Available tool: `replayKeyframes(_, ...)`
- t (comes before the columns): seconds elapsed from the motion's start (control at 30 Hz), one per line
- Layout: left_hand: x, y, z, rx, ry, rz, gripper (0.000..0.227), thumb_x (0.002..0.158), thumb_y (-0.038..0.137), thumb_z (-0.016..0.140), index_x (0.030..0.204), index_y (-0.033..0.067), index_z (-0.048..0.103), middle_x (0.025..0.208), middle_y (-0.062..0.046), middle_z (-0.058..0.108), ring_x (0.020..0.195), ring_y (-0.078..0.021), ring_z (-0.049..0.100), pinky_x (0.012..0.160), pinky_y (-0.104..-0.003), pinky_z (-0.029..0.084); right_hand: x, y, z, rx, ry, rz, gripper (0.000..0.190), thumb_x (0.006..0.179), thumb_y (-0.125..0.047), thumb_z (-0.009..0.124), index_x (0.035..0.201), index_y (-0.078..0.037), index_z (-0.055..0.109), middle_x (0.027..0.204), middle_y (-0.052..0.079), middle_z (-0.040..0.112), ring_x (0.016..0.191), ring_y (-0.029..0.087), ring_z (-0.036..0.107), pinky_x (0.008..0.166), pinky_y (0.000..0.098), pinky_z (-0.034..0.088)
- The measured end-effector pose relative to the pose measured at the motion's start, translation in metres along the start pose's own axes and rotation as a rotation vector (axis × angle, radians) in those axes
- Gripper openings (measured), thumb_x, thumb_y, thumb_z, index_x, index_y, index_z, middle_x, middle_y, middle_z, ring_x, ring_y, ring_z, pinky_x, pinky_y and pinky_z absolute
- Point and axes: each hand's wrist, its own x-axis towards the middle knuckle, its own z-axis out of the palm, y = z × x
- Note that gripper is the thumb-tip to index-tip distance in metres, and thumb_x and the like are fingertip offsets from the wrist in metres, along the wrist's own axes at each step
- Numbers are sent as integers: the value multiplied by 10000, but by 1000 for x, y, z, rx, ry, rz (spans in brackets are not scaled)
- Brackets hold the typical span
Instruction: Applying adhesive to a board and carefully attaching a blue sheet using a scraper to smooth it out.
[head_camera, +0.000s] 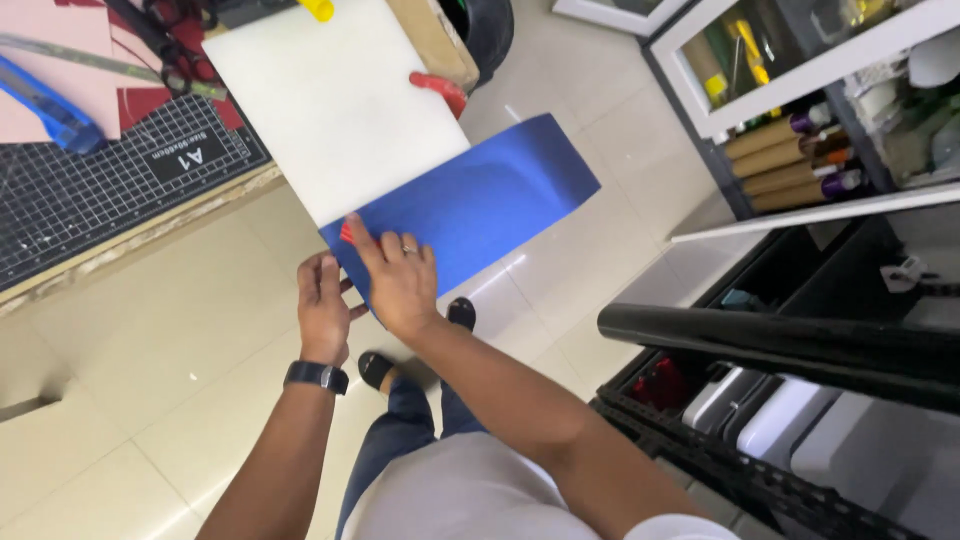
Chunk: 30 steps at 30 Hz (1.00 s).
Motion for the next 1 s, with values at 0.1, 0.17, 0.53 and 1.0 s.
replayKeyframes(0.1, -4, 22, 6, -4, -36, 9, 452, 1109, 397, 379, 1416, 71, 442, 1436, -273, 467, 1298, -530, 516, 887, -726, 537, 19, 67, 28, -80, -5, -38, 477, 924, -166, 578, 1390, -269, 570, 1012, 78, 617, 953, 326, 642, 756, 500, 478)
replayKeyframes(0.17, -13, 24, 0, 23, -39, -31, 458, 1109, 381, 363, 1428, 60, 435, 1452, -286, 448, 1324, -548, 488, 911, -744, 522, 22, 118, 33, -240, -19, 14, 365, 895, -171, 567, 1239, -231, 675, 1008, 102, 658, 959, 350, 670, 743, 520, 495)
replayKeyframes(0.53, -7, 14, -10, -51, -102, -51, 508, 1105, 422, 306, 1442, 65, 435, 1495, -274, 418, 1370, -562, 427, 962, -744, 498, 5, 53, 23, -151, -42, -53, 207, 976, -276, 583, 1158, -253, 679, 1013, 65, 640, 1017, 339, 644, 789, 518, 483)
replayKeyframes(1.0, -4, 4, -16, -154, -141, -16, 484, 1098, 417, 327, 1446, 100, 442, 1510, -240, 420, 1374, -532, 432, 964, -745, 490, 66, 48, 30, 303, -67, -673, 370, 1083, -288, 386, 1404, -340, 562, 967, 22, 483, 950, 269, 512, 868, 442, 438)
